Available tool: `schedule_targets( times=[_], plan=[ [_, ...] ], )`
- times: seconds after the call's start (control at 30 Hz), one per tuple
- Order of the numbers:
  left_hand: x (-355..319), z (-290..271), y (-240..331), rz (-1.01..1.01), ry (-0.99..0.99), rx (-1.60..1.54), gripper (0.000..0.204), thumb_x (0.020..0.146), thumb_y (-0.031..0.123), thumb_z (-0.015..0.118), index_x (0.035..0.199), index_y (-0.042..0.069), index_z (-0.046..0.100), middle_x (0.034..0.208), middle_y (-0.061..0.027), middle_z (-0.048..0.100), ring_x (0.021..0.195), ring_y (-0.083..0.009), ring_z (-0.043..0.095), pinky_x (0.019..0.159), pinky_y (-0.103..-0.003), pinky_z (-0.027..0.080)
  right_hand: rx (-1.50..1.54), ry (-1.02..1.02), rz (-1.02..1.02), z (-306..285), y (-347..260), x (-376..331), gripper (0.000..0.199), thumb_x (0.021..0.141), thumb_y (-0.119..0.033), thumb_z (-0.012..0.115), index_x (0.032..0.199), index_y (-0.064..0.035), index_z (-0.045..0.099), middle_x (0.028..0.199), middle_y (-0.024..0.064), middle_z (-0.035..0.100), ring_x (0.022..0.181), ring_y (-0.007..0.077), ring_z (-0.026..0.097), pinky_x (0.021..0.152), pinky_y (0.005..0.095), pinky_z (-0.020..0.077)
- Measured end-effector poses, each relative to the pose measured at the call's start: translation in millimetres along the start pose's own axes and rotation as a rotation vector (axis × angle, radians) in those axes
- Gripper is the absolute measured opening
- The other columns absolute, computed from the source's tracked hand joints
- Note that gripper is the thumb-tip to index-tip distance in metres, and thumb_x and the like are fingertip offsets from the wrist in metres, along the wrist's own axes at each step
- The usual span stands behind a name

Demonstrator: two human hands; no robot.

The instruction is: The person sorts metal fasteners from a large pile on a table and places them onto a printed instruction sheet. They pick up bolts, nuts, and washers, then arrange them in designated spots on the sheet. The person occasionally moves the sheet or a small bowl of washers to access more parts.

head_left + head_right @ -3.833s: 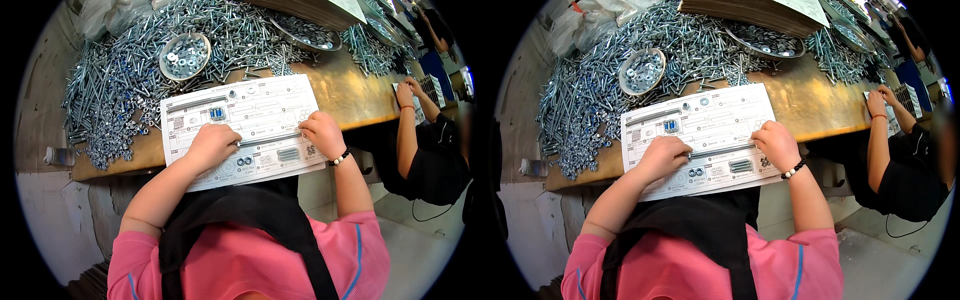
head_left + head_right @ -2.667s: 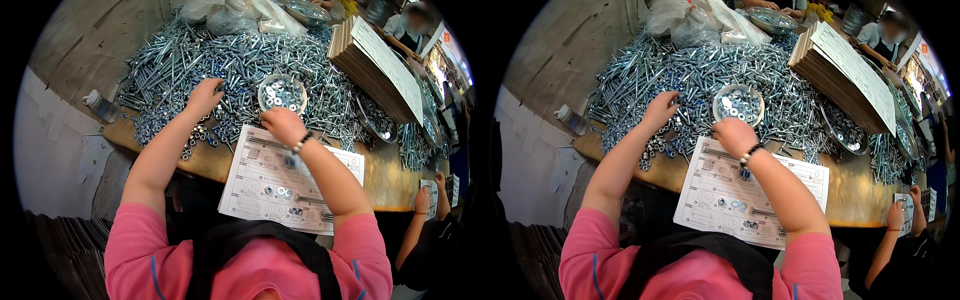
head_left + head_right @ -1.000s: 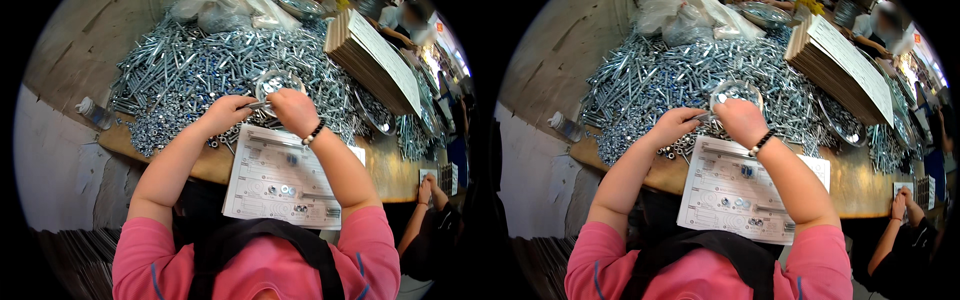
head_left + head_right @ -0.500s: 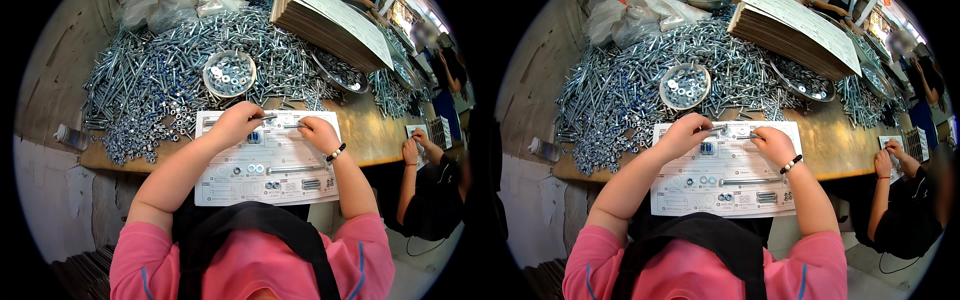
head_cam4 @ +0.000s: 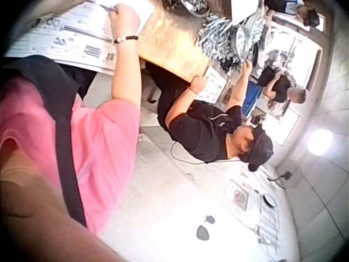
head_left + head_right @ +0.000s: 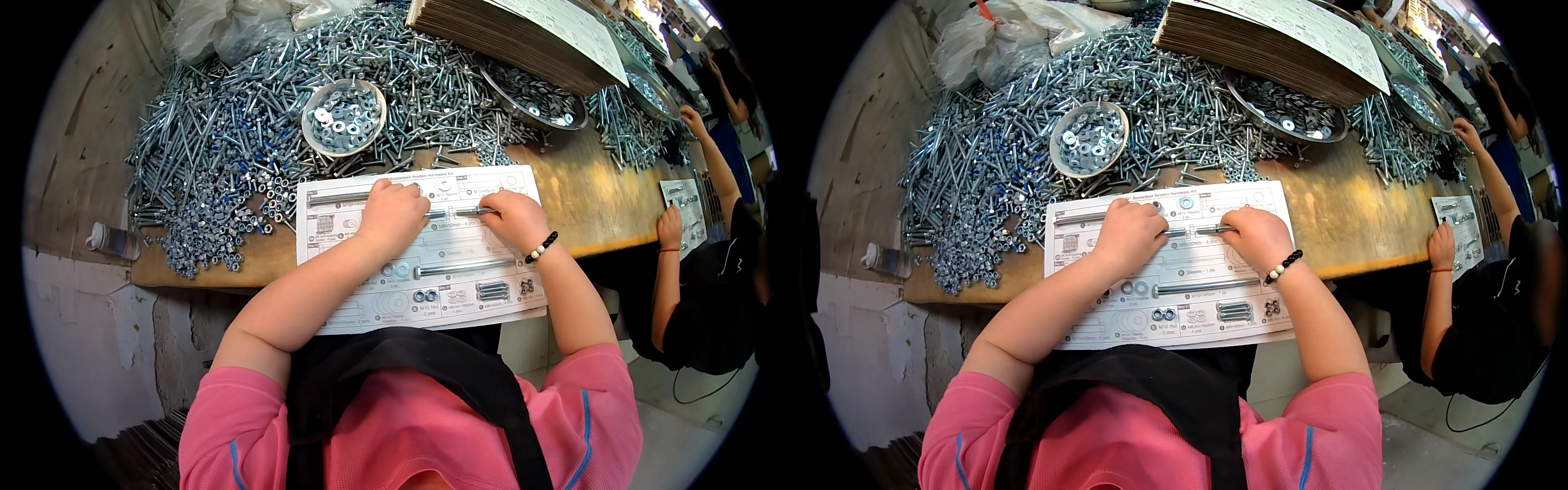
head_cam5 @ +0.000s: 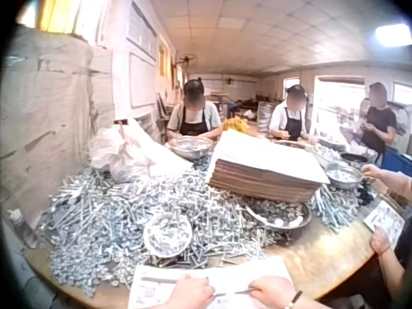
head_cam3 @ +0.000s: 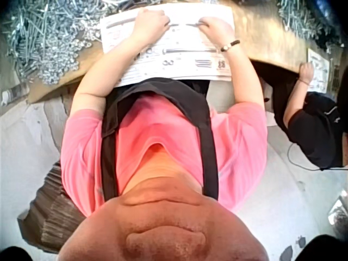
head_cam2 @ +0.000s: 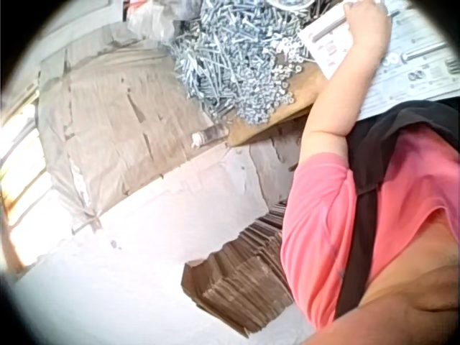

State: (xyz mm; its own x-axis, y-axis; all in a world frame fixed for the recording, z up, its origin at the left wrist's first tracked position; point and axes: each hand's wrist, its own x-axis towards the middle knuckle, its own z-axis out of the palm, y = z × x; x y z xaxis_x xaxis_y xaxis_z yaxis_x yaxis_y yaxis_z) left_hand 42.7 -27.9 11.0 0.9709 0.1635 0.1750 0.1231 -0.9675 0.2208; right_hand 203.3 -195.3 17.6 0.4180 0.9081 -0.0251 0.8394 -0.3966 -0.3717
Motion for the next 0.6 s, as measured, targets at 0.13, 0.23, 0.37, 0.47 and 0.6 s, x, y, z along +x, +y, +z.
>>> schedule_targets(
  times=[0.13, 0.23, 0.37, 0.47, 0.6],
  plan=[
    [9.7, -8.8, -12.9, -0.075, 0.086, -0.048, 0.011, 0.077, 0.020, 0.059, 0.077, 0.011, 0.065, 0.077, -0.0041, 0.058, 0.078, -0.0219, 0.057, 0.074, -0.037, 0.040, 0.061, 0.002, 0.017, -0.1, 4.3, -5.9, 0.018, 0.077, -0.024, 0.062, 0.089, -0.0100, 0.062, 0.082, 0.0083, 0.062, 0.079, 0.0267, 0.058, 0.068, 0.0365, 0.0461],
    [29.0, -12.9, -33.8, -0.205, 0.057, 0.012, 0.014, 0.078, 0.021, 0.058, 0.079, 0.009, 0.065, 0.080, -0.0068, 0.058, 0.079, -0.0248, 0.058, 0.072, -0.039, 0.044, 0.152, 0.002, 0.114, -10.8, -2.3, -6.6, 0.020, 0.078, -0.025, 0.062, 0.090, -0.0090, 0.061, 0.082, 0.0082, 0.062, 0.077, 0.0265, 0.059, 0.067, 0.0360, 0.0461],
    [47.7, 1.5, -47.7, -0.275, -0.078, 0.177, 0.013, 0.078, 0.019, 0.057, 0.081, 0.008, 0.065, 0.082, -0.0085, 0.058, 0.079, -0.0277, 0.059, 0.067, -0.040, 0.048, 0.224, 0.055, 0.157, -12.8, -3.2, -6.0, 0.020, 0.079, -0.025, 0.061, 0.089, -0.0078, 0.060, 0.083, 0.0082, 0.061, 0.075, 0.0257, 0.059, 0.065, 0.0348, 0.0459],
    [57.5, 8.3, -48.1, -0.268, -0.130, 0.225, 0.012, 0.075, 0.010, 0.056, 0.081, 0.006, 0.066, 0.085, -0.0113, 0.059, 0.080, -0.0285, 0.061, 0.067, -0.038, 0.050, 0.217, 0.105, 0.103, -11.2, -1.0, -8.6, 0.018, 0.080, -0.023, 0.060, 0.089, -0.0077, 0.060, 0.085, 0.0079, 0.061, 0.075, 0.0252, 0.058, 0.065, 0.0342, 0.0456],
    [66.2, 9.4, -50.9, -0.275, -0.157, 0.194, 0.015, 0.071, 0.006, 0.057, 0.083, 0.004, 0.066, 0.087, -0.0131, 0.059, 0.081, -0.0293, 0.061, 0.067, -0.037, 0.050, 0.173, 0.140, 0.027, -12.7, -2.8, -11.9, 0.016, 0.079, -0.021, 0.061, 0.087, -0.0076, 0.061, 0.083, 0.0068, 0.059, 0.075, 0.0246, 0.057, 0.065, 0.0341, 0.0453]
  ],
)
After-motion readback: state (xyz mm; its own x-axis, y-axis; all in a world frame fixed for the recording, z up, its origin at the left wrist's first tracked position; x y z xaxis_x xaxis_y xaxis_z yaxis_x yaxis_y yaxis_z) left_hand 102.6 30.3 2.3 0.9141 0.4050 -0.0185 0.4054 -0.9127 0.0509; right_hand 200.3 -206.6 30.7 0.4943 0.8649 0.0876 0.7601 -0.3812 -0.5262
